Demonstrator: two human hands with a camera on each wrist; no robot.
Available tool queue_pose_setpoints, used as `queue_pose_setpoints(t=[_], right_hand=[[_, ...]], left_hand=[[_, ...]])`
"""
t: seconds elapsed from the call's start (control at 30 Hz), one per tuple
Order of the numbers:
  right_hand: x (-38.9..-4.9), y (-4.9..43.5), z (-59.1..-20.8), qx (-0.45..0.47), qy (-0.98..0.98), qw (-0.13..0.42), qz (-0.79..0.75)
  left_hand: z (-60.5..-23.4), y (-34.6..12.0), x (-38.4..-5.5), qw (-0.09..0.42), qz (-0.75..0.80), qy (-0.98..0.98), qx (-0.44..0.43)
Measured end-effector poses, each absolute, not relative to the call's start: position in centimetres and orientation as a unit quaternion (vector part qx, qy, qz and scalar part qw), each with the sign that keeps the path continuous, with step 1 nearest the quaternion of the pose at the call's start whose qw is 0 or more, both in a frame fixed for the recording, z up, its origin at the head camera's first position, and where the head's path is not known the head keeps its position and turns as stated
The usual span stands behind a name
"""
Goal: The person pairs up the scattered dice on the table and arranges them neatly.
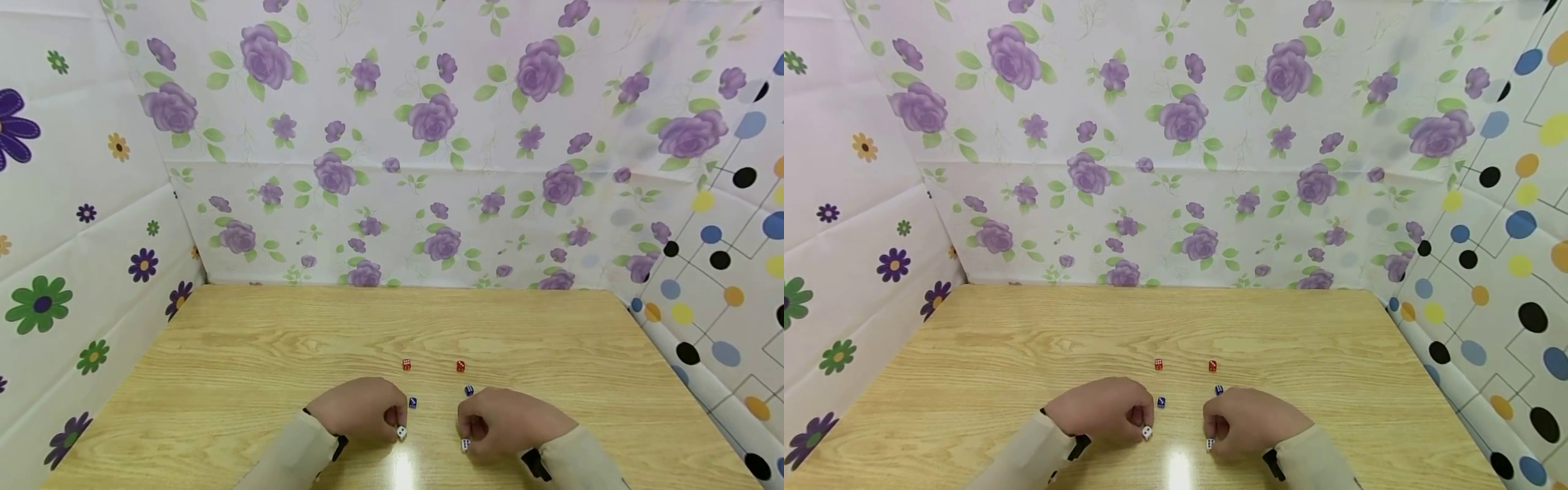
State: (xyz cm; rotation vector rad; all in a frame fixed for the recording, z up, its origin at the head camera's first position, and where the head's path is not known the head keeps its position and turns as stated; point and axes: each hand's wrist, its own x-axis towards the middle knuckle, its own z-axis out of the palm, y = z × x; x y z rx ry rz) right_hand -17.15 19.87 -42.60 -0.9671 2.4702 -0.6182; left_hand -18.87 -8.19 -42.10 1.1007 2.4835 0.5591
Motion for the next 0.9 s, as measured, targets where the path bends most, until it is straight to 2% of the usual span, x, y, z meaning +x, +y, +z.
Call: queue_pose_setpoints(t=[0.43,0.9], right_hand=[[-17.2,19.7,-43.1,-0.343,0.889,0.214,-0.214],[-17.1,19.3,-43.0,-0.377,0.874,0.208,-0.227]], left_hand=[[-42.0,-8.0,-18.9,0.181,0.193,0.878,0.398],[-42.6,-7.4,-18.7,0.178,0.198,0.868,0.419]])
